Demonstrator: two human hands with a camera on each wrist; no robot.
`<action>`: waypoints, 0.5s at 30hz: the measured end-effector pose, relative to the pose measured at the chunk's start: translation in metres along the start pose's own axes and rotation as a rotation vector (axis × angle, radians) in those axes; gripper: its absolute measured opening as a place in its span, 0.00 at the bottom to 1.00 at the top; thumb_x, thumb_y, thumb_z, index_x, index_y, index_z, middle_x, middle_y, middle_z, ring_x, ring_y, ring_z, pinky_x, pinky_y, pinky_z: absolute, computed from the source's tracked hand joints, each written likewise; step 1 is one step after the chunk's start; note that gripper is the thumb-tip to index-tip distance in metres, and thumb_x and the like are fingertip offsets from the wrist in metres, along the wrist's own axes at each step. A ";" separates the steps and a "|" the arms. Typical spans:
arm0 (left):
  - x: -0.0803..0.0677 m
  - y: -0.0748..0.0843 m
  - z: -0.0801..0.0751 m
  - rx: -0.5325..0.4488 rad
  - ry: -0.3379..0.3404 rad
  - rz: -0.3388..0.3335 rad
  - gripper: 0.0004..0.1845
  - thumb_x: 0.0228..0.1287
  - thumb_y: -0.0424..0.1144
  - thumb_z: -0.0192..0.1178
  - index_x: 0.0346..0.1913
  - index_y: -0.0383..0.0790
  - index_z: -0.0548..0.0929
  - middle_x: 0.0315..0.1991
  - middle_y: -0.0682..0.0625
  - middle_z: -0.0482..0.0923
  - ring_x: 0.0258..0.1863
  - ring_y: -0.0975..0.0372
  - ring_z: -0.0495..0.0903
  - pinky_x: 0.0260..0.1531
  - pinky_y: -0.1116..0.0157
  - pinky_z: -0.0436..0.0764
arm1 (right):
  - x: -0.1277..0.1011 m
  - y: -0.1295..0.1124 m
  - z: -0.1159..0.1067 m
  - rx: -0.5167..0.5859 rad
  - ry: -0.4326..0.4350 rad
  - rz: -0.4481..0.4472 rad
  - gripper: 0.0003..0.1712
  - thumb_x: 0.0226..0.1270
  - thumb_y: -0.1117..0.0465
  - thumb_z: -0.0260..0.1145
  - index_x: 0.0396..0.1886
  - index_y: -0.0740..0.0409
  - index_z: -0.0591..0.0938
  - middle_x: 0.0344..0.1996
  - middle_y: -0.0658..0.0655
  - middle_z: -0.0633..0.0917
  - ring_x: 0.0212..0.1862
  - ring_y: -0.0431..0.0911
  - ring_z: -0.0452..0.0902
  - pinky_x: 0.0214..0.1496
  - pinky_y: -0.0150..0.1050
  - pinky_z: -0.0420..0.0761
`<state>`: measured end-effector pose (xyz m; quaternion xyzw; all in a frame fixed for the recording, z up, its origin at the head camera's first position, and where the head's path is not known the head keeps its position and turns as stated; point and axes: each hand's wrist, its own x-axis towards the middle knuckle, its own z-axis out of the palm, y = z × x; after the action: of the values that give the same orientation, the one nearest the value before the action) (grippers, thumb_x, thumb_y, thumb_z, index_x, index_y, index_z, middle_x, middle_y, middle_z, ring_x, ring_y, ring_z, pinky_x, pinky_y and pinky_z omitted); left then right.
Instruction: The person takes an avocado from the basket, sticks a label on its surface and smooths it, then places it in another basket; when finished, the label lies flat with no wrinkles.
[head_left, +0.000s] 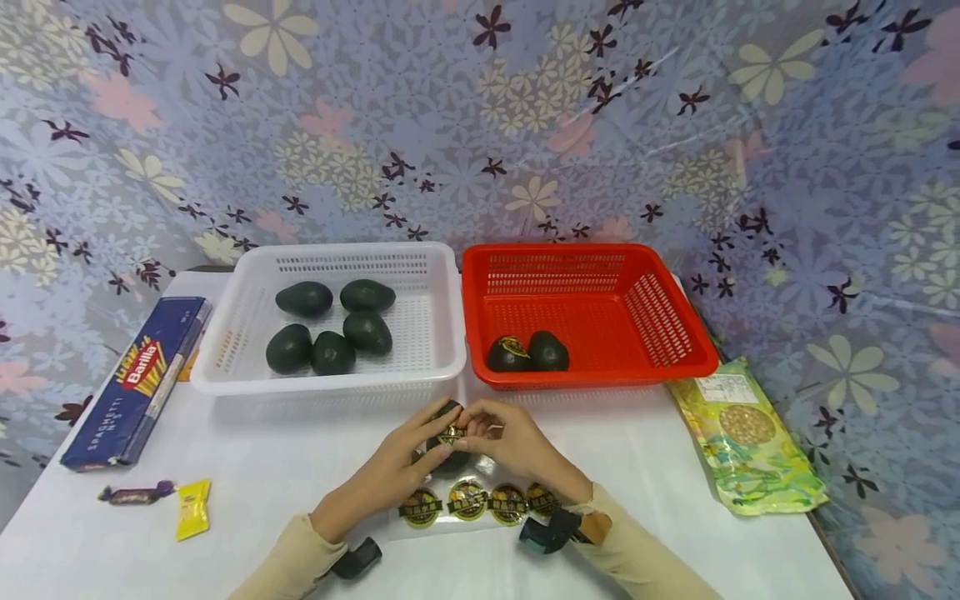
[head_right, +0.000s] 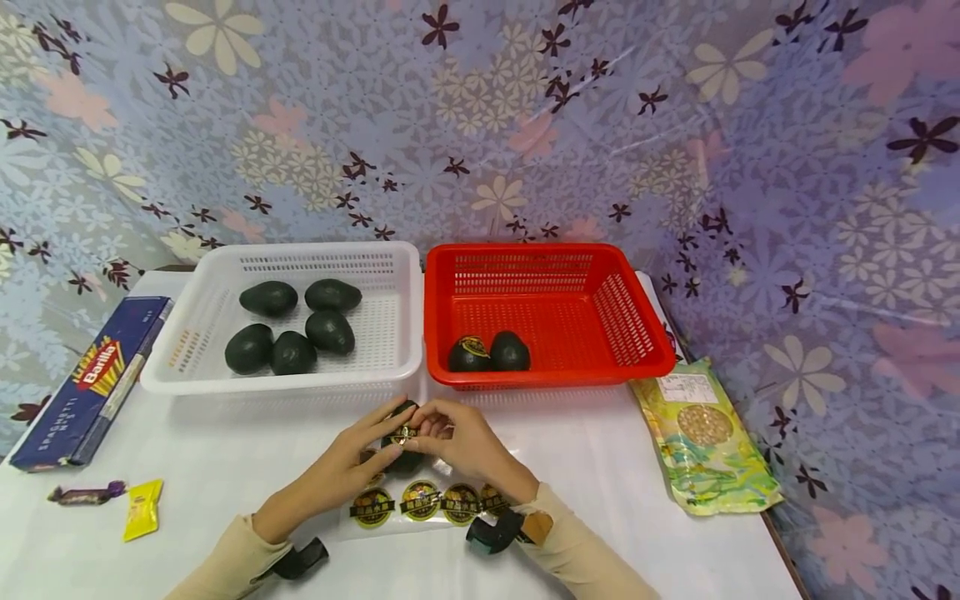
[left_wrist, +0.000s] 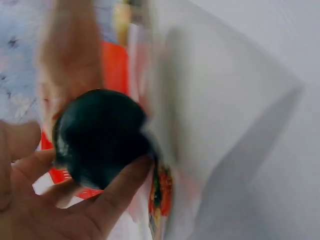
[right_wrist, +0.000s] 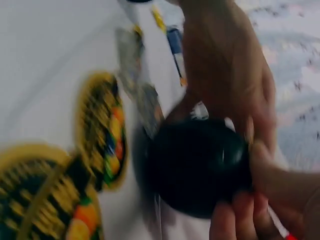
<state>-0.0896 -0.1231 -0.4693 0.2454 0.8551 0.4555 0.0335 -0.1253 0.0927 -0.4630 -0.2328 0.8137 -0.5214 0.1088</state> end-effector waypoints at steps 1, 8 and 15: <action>0.000 -0.001 0.000 -0.025 0.009 -0.002 0.27 0.73 0.37 0.57 0.73 0.40 0.69 0.77 0.38 0.61 0.75 0.43 0.63 0.70 0.40 0.68 | 0.001 0.003 -0.002 0.036 -0.033 0.016 0.14 0.59 0.62 0.76 0.44 0.58 0.84 0.32 0.55 0.84 0.35 0.36 0.77 0.41 0.28 0.82; 0.002 0.001 0.004 -0.107 0.032 -0.014 0.22 0.74 0.35 0.56 0.69 0.39 0.76 0.73 0.40 0.68 0.73 0.45 0.67 0.69 0.40 0.68 | 0.006 0.026 -0.010 0.152 -0.169 0.107 0.14 0.56 0.62 0.78 0.32 0.62 0.79 0.26 0.47 0.80 0.30 0.37 0.76 0.35 0.28 0.77; 0.002 0.012 0.008 0.018 -0.056 -0.020 0.27 0.77 0.40 0.52 0.75 0.37 0.65 0.77 0.46 0.62 0.76 0.51 0.62 0.73 0.46 0.64 | 0.005 0.035 -0.019 0.182 -0.222 0.183 0.13 0.55 0.62 0.78 0.30 0.65 0.82 0.23 0.43 0.84 0.29 0.35 0.77 0.34 0.27 0.78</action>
<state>-0.0842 -0.1107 -0.4643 0.2497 0.8604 0.4403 0.0598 -0.1469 0.1180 -0.4860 -0.2031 0.7639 -0.5519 0.2658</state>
